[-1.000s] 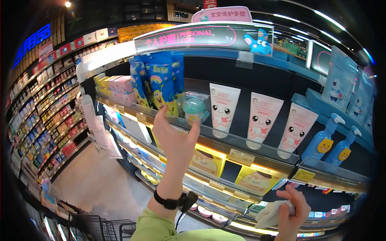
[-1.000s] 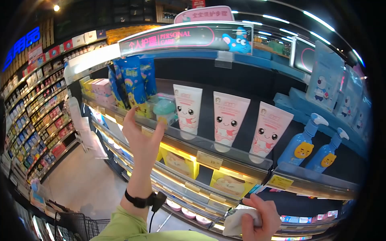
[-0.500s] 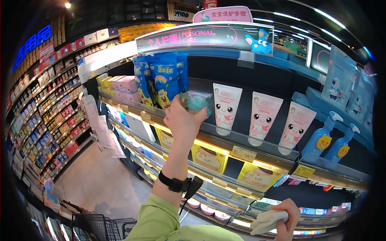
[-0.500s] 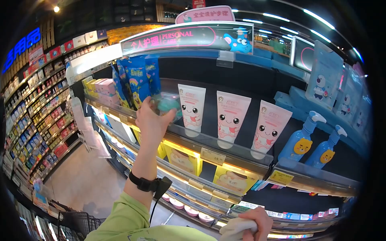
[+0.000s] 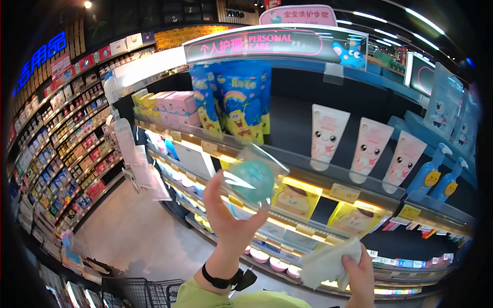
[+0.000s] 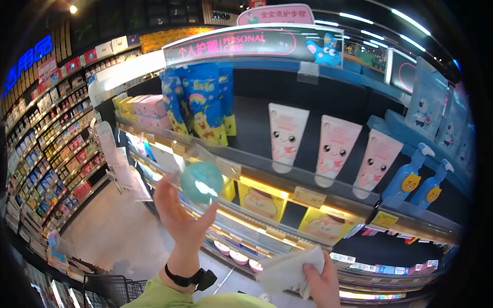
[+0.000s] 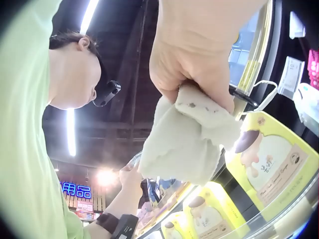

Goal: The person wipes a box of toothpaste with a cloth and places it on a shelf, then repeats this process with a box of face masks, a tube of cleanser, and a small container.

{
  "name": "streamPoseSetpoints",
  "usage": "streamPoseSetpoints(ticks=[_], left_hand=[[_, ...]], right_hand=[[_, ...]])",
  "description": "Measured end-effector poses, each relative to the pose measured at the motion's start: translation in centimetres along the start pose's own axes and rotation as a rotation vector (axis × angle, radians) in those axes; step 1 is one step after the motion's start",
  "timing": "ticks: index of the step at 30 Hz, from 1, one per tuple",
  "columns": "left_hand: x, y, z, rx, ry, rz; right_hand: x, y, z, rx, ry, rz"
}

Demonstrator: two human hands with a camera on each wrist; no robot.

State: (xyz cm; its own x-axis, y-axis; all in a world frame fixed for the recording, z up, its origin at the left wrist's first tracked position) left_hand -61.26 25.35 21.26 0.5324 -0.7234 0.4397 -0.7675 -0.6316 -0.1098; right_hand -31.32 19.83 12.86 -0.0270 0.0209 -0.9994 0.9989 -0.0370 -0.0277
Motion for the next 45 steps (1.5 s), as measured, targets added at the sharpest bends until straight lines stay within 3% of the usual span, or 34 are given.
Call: streamPoseSetpoints(ticks=[1,3,5,6,8,9,10,11,13,15,17,21,23,25,26,27,29,35,37,38,39,40,41,42,43,45], left_hand=[[-0.6,0.7,0.9,-0.079,0.063,0.147],[-1.3,2.6,2.4,-0.117,0.126,0.129],[-1.9,4.1,3.7,-0.192,0.202,0.12],[-1.9,4.8,4.0,-0.21,0.232,0.095],[-1.5,6.2,4.5,-0.251,0.215,0.043],[-1.3,6.8,4.6,-0.284,0.173,-0.006],[-4.3,7.8,6.9,-0.374,0.414,-0.042],[-4.8,8.5,7.6,-0.378,0.417,-0.045],[-6.8,10.0,9.5,0.082,0.921,0.719],[-6.8,12.7,8.1,0.054,0.92,0.623],[-2.4,14.5,4.7,-0.26,0.094,-0.172],[-3.2,16.9,4.9,-0.338,0.159,-0.076],[-3.4,18.0,5.0,-0.342,0.144,-0.06],[-3.8,19.1,5.2,-0.374,0.197,-0.031],[-3.9,19.4,5.3,-0.377,0.195,-0.026],[-4.3,19.9,5.4,-0.34,0.251,0.11],[-4.5,20.7,5.5,-0.305,0.308,0.25],[-4.6,22.1,5.1,-0.267,0.479,0.521],[-6.0,22.7,5.4,-0.146,0.604,0.575],[-6.4,22.5,5.9,-0.028,0.864,0.77],[-6.4,22.7,5.5,-0.028,0.864,0.77],[-6.7,22.6,5.6,-0.005,0.998,0.867],[-6.9,22.5,5.9,0.019,1.132,0.965],[-7.0,22.5,6.1,0.021,1.13,0.969],[-7.3,22.4,6.8,0.021,1.197,0.982],[-7.2,22.2,7.7,0.012,1.278,0.993]], right_hand=[[0.3,-1.1,-0.7,-0.002,-0.017,0.003],[0.0,-1.7,-1.3,0.346,0.247,-0.4],[-3.1,-4.2,-0.7,0.515,0.605,-0.382],[-3.0,-6.0,-0.2,0.572,0.688,-0.36],[-3.6,-11.5,-0.5,0.035,0.87,0.486],[-6.9,-16.8,0.1,-0.224,1.068,0.688],[-7.4,-20.8,0.7,-0.269,1.275,0.718],[-6.4,-23.5,1.4,-0.249,1.291,0.852],[-5.6,-25.9,2.4,-0.236,1.303,0.982],[-5.5,-27.0,2.2,-0.409,1.058,0.836],[-5.8,-28.1,2.5,-0.422,1.003,0.834],[-5.6,-29.5,1.4,-0.401,0.864,0.802],[-4.7,-30.0,1.2,-0.426,0.803,0.646],[-3.2,-30.3,0.8,-0.571,0.407,0.042],[-3.0,-30.0,1.1,-0.589,0.266,0.055],[-2.5,-29.7,0.9,-0.582,0.266,0.055],[-0.2,-29.6,0.6,-0.62,0.001,-0.195],[2.3,-31.2,2.2,-0.506,-0.123,-0.302],[3.4,-31.1,2.5,-0.451,-0.182,-0.398],[5.1,-30.4,2.1,-0.429,-0.256,-0.461],[5.7,-30.3,2.2,-0.406,-0.329,-0.524],[5.7,-30.2,2.6,-0.406,-0.328,-0.523],[5.0,-29.1,2.9,-0.237,-0.214,-0.409],[3.8,-28.1,3.3,-0.068,-0.099,-0.292],[2.8,-28.3,3.8,-0.065,-0.098,-0.291],[-3.1,-30.3,6.4,-0.132,0.837,0.323]])
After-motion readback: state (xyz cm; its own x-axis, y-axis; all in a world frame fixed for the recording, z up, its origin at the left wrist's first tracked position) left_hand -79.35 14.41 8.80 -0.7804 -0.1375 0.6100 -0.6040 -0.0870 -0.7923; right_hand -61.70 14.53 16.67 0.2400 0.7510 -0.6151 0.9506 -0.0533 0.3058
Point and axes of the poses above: each hand's wrist, its own z-axis away from the middle knuckle, its own y-axis out of the back of the hand, x = y × z, the point moved 5 cm from there along -z, towards the middle knuckle, and after that the axes turned 1 degree about -x, right-handed, at the moved point
